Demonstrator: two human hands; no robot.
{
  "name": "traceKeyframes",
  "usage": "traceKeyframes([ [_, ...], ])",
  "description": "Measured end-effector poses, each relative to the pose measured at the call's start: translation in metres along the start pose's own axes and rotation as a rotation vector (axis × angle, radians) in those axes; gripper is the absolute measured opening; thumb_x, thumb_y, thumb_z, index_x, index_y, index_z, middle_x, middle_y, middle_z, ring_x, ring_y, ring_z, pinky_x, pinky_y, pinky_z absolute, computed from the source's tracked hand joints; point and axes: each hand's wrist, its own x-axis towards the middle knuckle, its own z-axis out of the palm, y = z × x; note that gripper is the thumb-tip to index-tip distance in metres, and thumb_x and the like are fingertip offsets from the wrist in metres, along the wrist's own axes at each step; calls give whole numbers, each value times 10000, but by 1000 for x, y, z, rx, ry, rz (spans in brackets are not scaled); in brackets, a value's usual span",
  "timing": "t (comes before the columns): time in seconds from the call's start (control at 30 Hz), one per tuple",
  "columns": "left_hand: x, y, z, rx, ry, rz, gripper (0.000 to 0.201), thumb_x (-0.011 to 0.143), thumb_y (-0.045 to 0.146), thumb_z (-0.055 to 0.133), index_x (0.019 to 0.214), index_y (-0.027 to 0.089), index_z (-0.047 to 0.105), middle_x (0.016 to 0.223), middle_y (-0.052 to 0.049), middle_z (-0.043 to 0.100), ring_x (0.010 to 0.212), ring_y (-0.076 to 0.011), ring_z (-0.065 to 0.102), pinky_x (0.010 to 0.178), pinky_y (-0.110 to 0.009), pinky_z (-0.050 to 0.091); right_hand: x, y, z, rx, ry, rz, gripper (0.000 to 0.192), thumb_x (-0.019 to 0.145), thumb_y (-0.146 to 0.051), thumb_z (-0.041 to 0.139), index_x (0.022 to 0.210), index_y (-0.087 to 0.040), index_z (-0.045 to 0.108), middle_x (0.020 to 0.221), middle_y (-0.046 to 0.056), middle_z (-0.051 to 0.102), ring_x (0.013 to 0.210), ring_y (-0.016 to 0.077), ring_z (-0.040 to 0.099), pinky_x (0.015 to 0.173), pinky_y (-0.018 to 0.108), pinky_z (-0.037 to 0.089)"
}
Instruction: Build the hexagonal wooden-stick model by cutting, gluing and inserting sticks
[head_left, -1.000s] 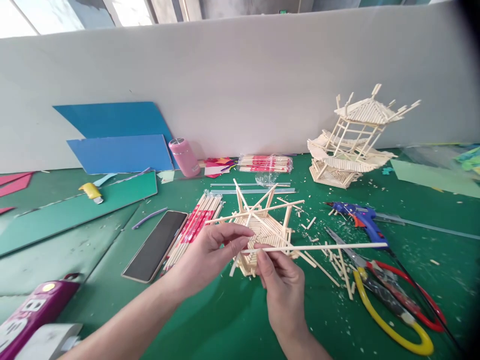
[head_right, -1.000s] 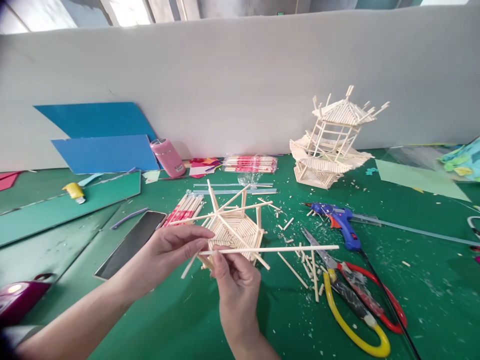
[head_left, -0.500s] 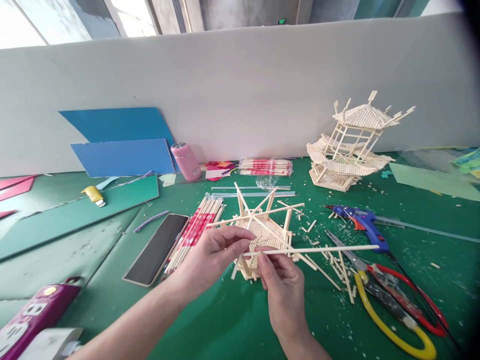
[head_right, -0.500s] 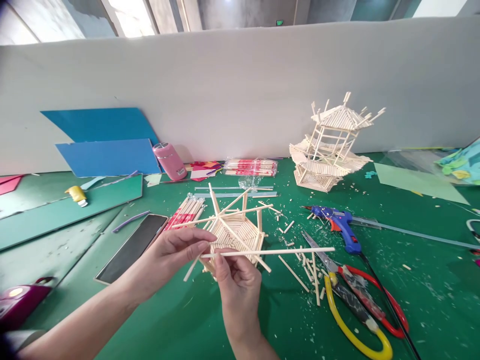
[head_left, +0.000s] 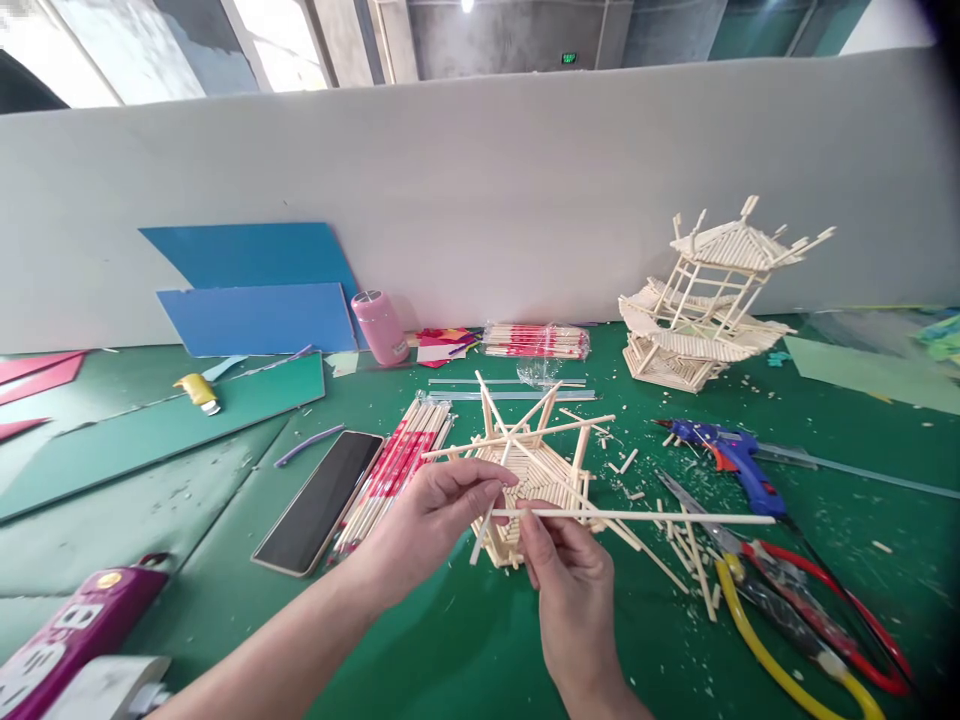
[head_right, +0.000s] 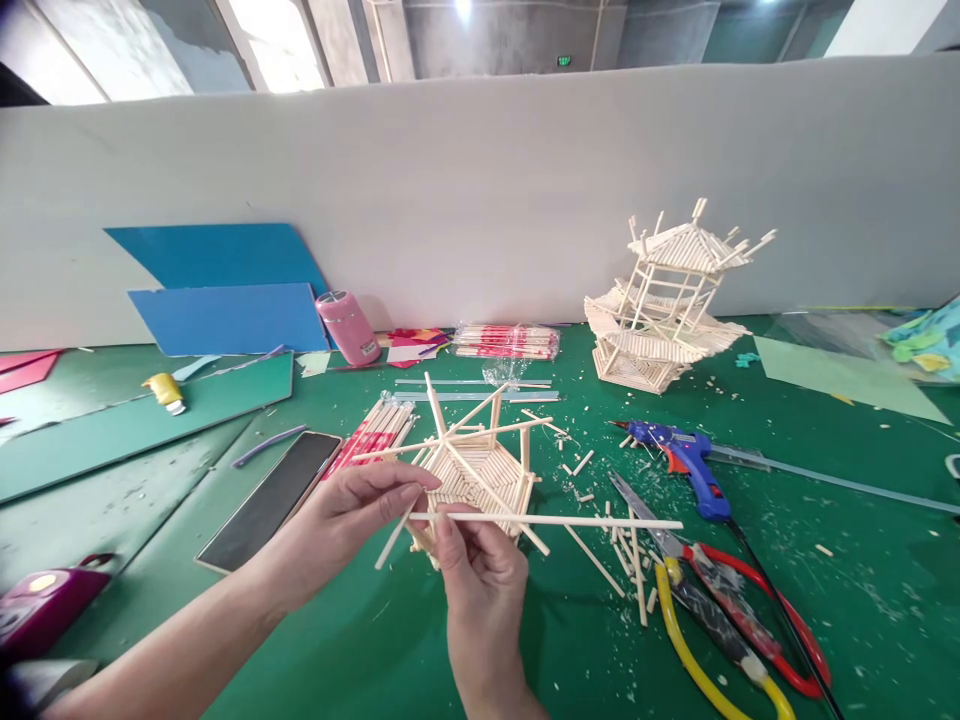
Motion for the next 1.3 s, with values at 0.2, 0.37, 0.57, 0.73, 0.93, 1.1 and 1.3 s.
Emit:
traceKeyframes([
  [0.2,1,-1,0,16,14,-2,182,827,298,519,904,186,640,791,-15,633,729,-135,562,677,-244,443,-3,7,-3,20,-27,-7,141,737,-294,627,760,-166,682,513,-40,461,432,46,326,361,156,304],
  [0.37,1,-1,1,12,11,4,180,830,293,513,906,190,639,797,-14,635,726,-132,561,680,-245,443,-3,8,-4,44,-47,3,118,749,-286,621,772,-185,678,523,-46,476,437,41,335,368,144,310],
  [0.57,-2,-3,1,24,14,4,183,831,299,508,900,192,639,774,-8,625,713,-128,548,668,-242,430,0,9,-3,67,-47,13,110,742,-276,633,765,-179,678,518,-47,482,430,35,338,362,137,314],
  [0.73,0,-2,1,28,22,-1,186,824,301,515,896,186,641,770,-14,624,716,-137,548,661,-247,428,-1,10,-5,90,-66,15,90,758,-268,623,788,-203,679,550,-48,516,440,28,342,378,126,317],
  [0.93,0,-2,0,30,19,-1,186,826,310,515,900,192,639,777,-12,623,725,-134,547,666,-242,426,-1,10,-3,122,-74,22,75,762,-259,622,788,-214,676,562,-51,526,449,27,350,385,119,320],
  [1.1,0,-2,0,13,17,-5,179,826,305,514,896,195,637,788,-10,624,724,-129,548,666,-241,430,-1,10,-3,108,-71,14,74,759,-255,623,781,-206,673,553,-49,526,445,30,355,383,127,324],
  [1.3,1,2,2,29,26,-4,176,823,291,509,880,189,641,766,-10,625,711,-136,552,659,-251,432,-1,6,-4,44,-41,13,113,743,-280,629,763,-176,669,521,-43,507,428,40,356,368,148,326],
])
